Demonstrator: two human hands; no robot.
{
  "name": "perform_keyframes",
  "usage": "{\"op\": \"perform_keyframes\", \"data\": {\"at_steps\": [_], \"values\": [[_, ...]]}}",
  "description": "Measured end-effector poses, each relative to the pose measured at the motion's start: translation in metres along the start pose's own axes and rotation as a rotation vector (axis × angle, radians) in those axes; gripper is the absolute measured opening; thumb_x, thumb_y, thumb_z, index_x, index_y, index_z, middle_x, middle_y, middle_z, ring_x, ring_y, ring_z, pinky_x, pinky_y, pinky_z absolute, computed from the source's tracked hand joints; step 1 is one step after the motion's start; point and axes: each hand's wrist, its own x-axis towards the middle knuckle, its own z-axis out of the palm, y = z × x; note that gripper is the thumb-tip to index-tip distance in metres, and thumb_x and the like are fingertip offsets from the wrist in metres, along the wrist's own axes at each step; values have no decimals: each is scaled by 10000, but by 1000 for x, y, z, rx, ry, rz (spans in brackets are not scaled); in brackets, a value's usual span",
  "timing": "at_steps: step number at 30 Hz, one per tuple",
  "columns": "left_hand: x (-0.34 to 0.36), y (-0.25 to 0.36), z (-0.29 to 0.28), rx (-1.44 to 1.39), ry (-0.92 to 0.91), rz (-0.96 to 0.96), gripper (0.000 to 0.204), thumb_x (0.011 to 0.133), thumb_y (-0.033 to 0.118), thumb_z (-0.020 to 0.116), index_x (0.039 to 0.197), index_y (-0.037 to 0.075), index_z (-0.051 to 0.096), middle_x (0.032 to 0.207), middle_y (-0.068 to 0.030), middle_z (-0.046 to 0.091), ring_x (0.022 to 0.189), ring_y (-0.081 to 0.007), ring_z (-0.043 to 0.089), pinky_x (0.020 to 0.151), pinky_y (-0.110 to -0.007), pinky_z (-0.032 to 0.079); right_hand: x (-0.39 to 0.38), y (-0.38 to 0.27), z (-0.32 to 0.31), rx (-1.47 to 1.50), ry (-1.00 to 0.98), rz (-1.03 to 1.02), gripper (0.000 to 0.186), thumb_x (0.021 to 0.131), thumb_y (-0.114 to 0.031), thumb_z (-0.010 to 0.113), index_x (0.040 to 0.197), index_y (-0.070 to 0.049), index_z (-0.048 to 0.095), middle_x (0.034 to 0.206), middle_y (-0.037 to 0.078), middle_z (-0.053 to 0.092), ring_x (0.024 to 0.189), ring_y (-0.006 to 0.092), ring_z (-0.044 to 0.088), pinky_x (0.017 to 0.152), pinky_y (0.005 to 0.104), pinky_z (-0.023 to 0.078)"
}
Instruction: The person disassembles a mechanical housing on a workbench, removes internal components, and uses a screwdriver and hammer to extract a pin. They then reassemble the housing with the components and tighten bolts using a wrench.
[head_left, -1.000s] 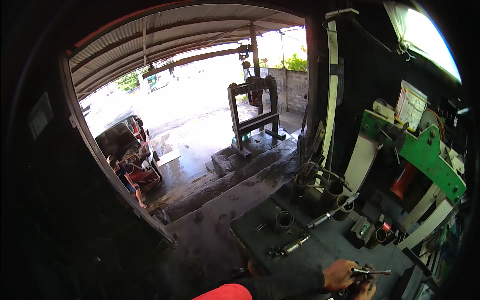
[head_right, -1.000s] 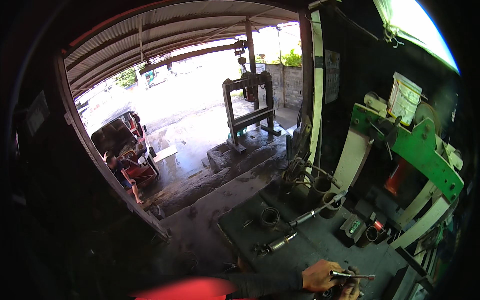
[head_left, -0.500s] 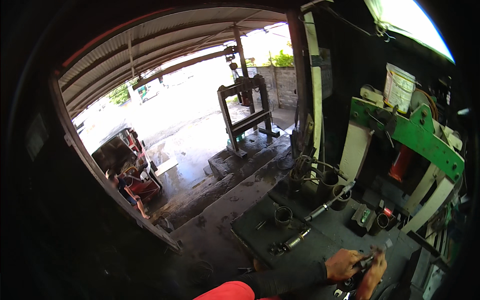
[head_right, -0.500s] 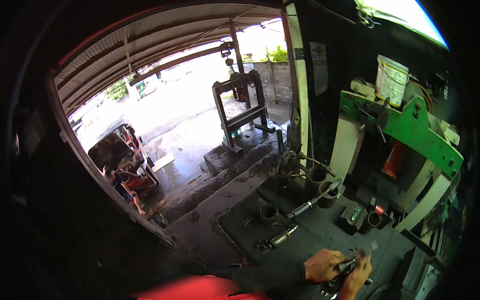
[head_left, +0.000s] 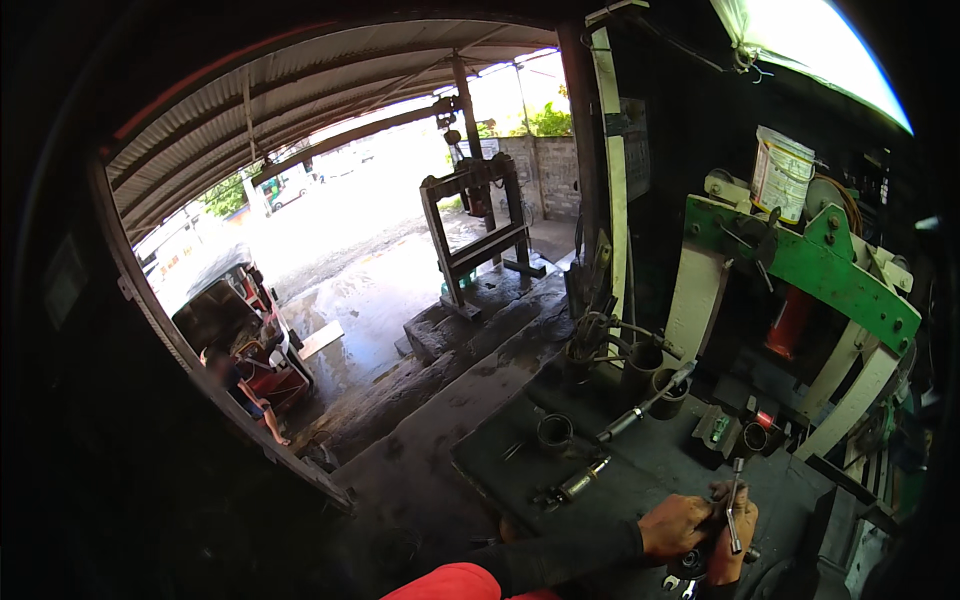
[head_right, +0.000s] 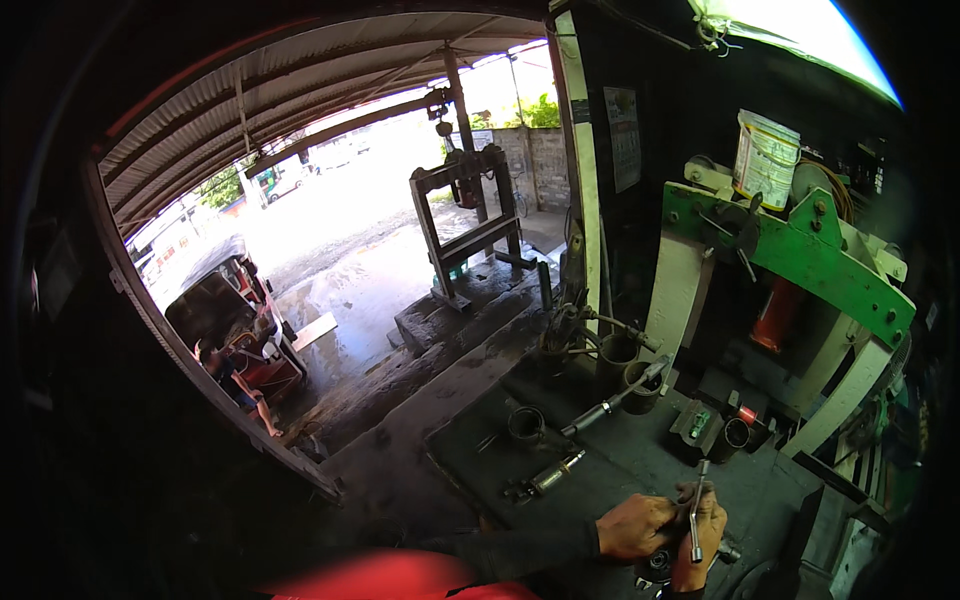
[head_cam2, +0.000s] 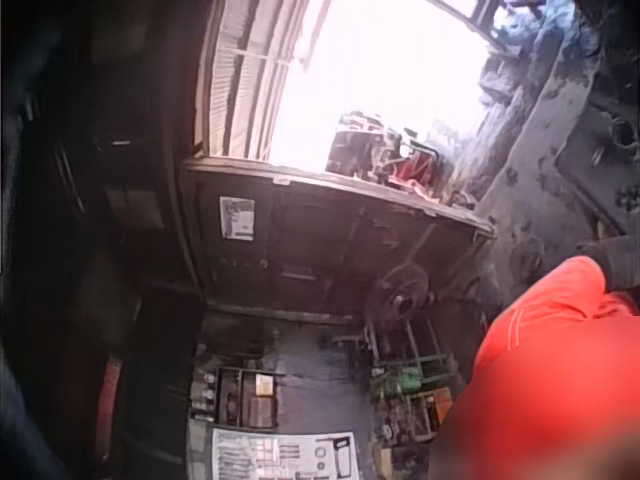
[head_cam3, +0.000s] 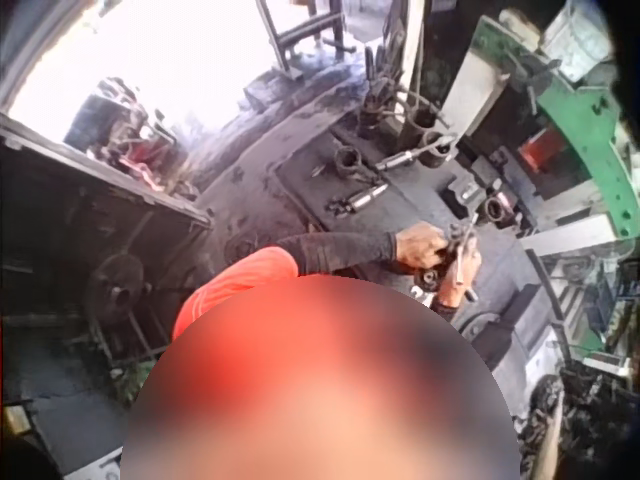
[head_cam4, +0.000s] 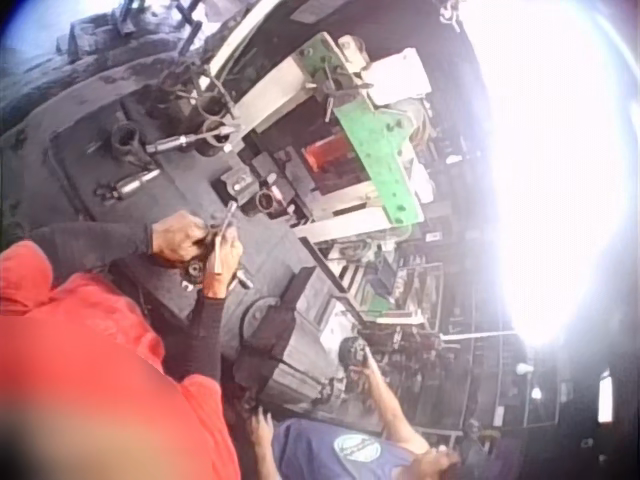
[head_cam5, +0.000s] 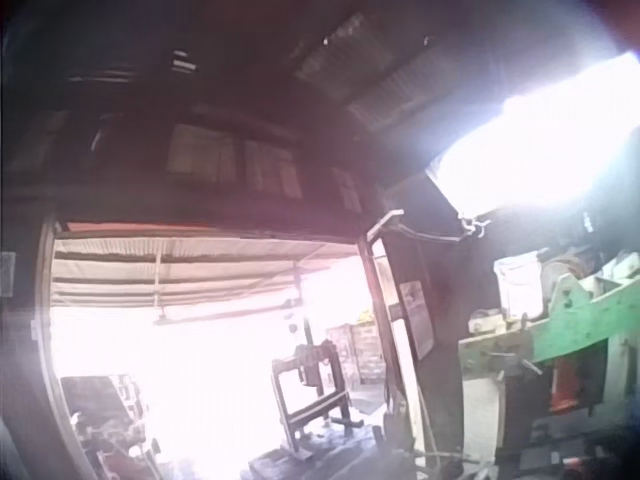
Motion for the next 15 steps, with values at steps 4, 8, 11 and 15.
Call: {"op": "perform_keyframes", "data": {"at_steps": [4,8,11,15], "values": [[1,4,0,-38,92,79,261,899,152,713,1100,-14,708,1007,-187,714,955,-410,694,834,-479,561,-19,-14,-2,-191,-11,-69,436,1153,-328,483,1013,23,701,968,86,675,993,199,638,915,330,474],[-1,5,2,-55,46,0,273,896,142,700,1122,-11,703,1012,-187,714,970,-402,691,852,-477,559,-55,-13,7,-792,26,-376,374,1084,-225,627,1411,-43,635,1447,210,594,1315,327,576,1134,435,448],[-1,3,1,-51,39,12,259,887,132,687,1096,-20,708,1012,-193,713,988,-411,684,870,-477,555,-28,2,13,-347,333,-281,409,1145,-319,490,1100,36,688,1066,93,647,976,154,609,814,291,490],[1,1,0,-2,-11,20,286,927,158,690,1144,-24,725,1154,-200,733,1088,-398,691,948,-454,563,2,-2,-1,131,-34,68,430,1105,-387,595,1137,35,674,930,25,658,826,103,598,754,256,472]]}}
